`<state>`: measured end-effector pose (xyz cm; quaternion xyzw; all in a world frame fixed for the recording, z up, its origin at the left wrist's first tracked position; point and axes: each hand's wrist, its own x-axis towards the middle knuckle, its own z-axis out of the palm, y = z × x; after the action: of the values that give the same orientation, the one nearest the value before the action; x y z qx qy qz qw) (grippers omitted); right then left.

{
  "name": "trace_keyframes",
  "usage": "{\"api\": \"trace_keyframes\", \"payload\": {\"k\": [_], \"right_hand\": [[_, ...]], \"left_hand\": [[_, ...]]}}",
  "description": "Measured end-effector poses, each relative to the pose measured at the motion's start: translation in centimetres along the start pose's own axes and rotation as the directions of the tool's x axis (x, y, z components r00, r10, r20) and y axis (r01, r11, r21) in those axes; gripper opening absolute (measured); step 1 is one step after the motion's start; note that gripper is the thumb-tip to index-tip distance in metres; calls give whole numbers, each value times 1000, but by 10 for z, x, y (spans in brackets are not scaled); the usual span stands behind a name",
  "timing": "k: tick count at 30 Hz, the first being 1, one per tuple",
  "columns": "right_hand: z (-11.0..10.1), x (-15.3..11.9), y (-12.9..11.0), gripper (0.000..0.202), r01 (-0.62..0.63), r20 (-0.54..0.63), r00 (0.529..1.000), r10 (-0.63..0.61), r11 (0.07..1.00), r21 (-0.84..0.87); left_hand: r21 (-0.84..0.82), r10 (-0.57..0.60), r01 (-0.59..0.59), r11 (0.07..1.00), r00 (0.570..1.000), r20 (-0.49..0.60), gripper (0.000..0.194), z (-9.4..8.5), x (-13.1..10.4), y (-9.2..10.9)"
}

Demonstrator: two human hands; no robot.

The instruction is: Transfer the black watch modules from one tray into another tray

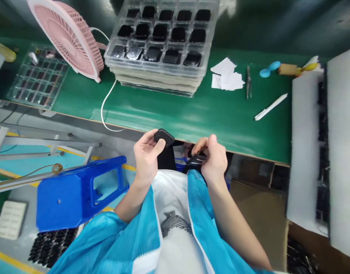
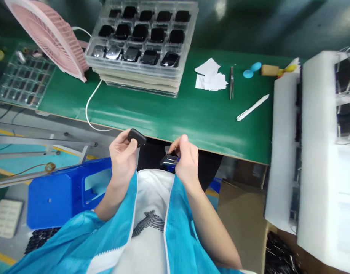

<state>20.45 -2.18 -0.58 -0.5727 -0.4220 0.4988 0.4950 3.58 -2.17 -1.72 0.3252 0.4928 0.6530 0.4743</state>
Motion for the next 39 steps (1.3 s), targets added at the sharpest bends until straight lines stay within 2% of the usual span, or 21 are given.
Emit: {"api": "trace_keyframes", "payload": {"k": [5, 10, 15, 20, 23, 25, 28, 30, 34, 39], "right_hand": [[-3, 24, -9, 74, 73, -49, 995, -84, 978, -198], [-3, 44, -12, 73, 123, -56, 986, -155, 921, -369], [2, 51, -14, 73, 176, -50, 974, -220, 881, -439], [1, 58, -16, 76, 187, 0, 978, -211, 868, -460], [3, 58, -19, 76, 205, 27, 976, -216, 870, -448], [6, 55, -20, 75, 227, 49, 972, -228, 877, -424], [13, 51, -22, 71, 223, 56, 975, -217, 912, -344], [17, 49, -22, 71, 181, 20, 983, -182, 949, -258], [24, 51, -23, 73, 90, -52, 994, -96, 991, -100], [29, 54, -19, 70, 90, -75, 993, -96, 992, -84]], "left_hand": [[168, 36, -51, 985, 995, 92, 31, -2, -6, 3], [294, 52, -88, 952, 990, 130, 24, -5, -10, 7], [307, 62, -116, 945, 982, 180, 20, -4, -11, 5], [277, 56, -125, 953, 968, 246, 22, -6, -8, -2], [261, 115, -217, 941, 927, 356, 21, -4, -5, -9], [262, 210, -334, 905, 888, 408, 20, 1, -4, -14], [307, 396, -535, 787, 820, 413, 17, 9, -2, -19], [357, 492, -631, 689, 768, 409, 13, 14, -1, -22], [390, 611, -727, 565, 687, 393, 11, 19, -2, -29], [397, 677, -763, 510, 641, 362, 10, 20, -8, -34]]}}
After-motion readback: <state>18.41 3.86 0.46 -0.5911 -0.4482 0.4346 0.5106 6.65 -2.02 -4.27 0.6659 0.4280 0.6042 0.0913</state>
